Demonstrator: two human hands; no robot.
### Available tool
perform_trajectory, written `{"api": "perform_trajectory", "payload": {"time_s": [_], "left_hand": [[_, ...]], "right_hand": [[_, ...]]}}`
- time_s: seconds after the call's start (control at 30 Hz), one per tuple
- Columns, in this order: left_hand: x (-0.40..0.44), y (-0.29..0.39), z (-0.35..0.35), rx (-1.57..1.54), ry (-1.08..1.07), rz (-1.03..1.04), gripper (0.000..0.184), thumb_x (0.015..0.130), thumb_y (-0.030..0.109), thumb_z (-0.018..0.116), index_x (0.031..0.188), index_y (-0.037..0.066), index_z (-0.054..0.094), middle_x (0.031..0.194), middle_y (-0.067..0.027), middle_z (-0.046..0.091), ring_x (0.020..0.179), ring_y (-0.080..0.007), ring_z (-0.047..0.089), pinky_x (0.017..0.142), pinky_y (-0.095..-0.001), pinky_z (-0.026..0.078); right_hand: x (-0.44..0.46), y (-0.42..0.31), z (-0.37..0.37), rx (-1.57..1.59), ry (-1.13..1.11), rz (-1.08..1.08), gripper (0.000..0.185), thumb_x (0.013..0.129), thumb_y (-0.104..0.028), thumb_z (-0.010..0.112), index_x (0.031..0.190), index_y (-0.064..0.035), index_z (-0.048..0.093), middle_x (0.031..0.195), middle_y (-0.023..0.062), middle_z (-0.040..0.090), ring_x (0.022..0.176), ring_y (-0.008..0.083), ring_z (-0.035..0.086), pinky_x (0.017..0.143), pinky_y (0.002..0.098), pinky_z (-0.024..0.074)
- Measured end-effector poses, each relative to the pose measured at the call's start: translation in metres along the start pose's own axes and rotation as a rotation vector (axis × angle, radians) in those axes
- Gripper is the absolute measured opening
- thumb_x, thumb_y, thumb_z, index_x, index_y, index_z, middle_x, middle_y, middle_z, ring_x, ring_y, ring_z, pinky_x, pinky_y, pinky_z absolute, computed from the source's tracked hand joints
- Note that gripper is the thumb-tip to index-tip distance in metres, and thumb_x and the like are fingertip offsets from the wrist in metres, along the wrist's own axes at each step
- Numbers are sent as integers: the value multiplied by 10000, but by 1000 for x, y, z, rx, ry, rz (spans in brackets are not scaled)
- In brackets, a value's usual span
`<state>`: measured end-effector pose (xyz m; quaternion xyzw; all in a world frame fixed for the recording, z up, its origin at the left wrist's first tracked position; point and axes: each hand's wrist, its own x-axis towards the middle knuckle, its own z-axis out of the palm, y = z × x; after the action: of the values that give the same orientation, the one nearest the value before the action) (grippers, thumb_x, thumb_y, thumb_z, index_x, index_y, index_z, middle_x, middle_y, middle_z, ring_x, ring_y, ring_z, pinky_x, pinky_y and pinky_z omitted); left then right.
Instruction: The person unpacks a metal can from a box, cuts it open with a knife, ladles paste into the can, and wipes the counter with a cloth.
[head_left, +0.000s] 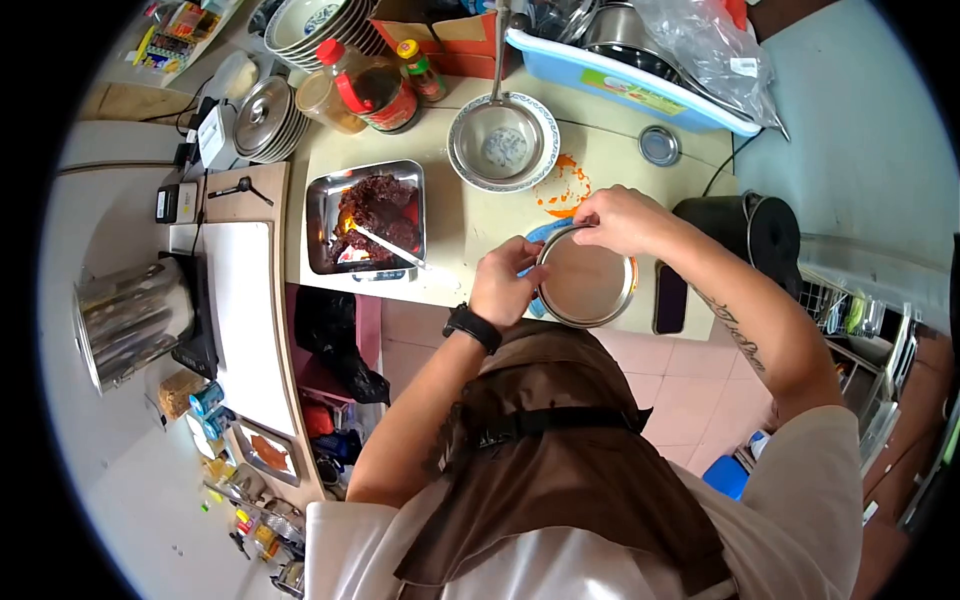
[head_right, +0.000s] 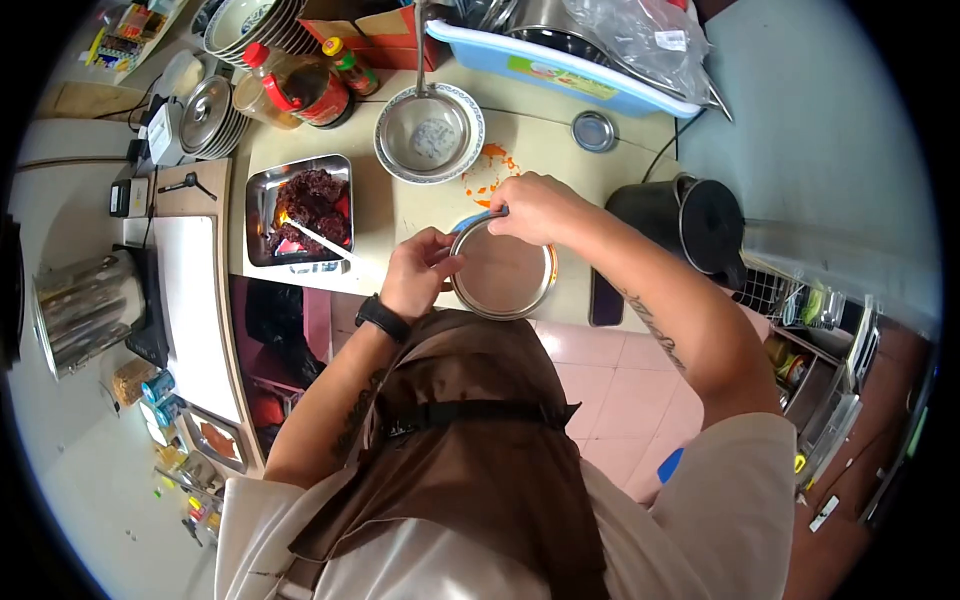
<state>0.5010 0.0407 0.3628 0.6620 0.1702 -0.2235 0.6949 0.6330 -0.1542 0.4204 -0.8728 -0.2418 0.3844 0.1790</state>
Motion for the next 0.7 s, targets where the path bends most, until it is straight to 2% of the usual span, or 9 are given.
{"api": "perform_trajectory", "payload": {"time_s": [0.13,0.17,0.27,0.3,0.33,0.37,0.47,0.57,0.7], "left_hand": [[0,11,5,185,55,122,168,872,3,685,1019,-25,609,955,-67,688,817,-84,618,648,-264,543],[-2,21,1,208,41,55,180,865,27,702,1008,-42,617,953,-90,701,841,-103,645,668,-275,543],[3,3,1,158,66,165,226,866,55,713,1037,-55,613,1000,-127,715,898,-142,678,690,-292,555],[-3,7,2,275,97,217,257,878,68,708,1070,-68,606,1060,-158,715,970,-185,697,734,-303,561],[-6,3,5,207,121,187,275,886,82,705,1098,-70,618,1074,-173,716,991,-217,703,768,-309,566],[-9,1,7,225,128,179,375,853,80,731,1168,-66,587,1118,-207,692,1053,-265,683,829,-338,558],[-40,-5,25,111,82,201,656,799,83,773,1358,-42,454,1263,-263,604,1183,-346,616,915,-387,540],[-44,-8,24,193,8,235,853,766,74,781,1472,-11,310,1366,-287,517,1237,-396,560,953,-415,517],[-44,4,29,426,35,268,902,742,48,764,1493,-9,268,1360,-312,503,1214,-458,542,986,-438,488]], "right_hand": [[17,4,-3,27,-34,12,311,792,-281,743,993,-44,737,940,164,720,873,296,692,783,390,534],[15,5,3,28,-35,6,319,779,-294,747,989,-53,743,947,165,721,891,301,693,790,401,535],[10,5,1,152,-68,77,350,782,-291,761,1012,-29,732,967,177,722,904,304,694,808,385,535],[0,8,6,215,35,60,377,789,-298,761,1039,-19,720,985,189,718,911,313,693,814,384,535],[-9,12,12,269,146,41,404,797,-306,761,1065,-8,709,1003,201,714,918,322,693,821,382,534],[-21,18,19,318,181,56,571,813,-339,757,1251,-4,611,1058,215,703,940,317,695,840,397,532],[-76,50,76,439,169,272,681,839,-308,741,1393,-16,473,1113,206,689,967,296,694,864,394,528],[-98,27,93,813,124,400,638,880,-122,689,1445,-47,402,1029,88,691,939,161,653,821,335,533],[-100,27,92,714,128,310,652,893,-184,666,1455,-43,367,1130,170,672,977,256,678,878,362,524]]}}
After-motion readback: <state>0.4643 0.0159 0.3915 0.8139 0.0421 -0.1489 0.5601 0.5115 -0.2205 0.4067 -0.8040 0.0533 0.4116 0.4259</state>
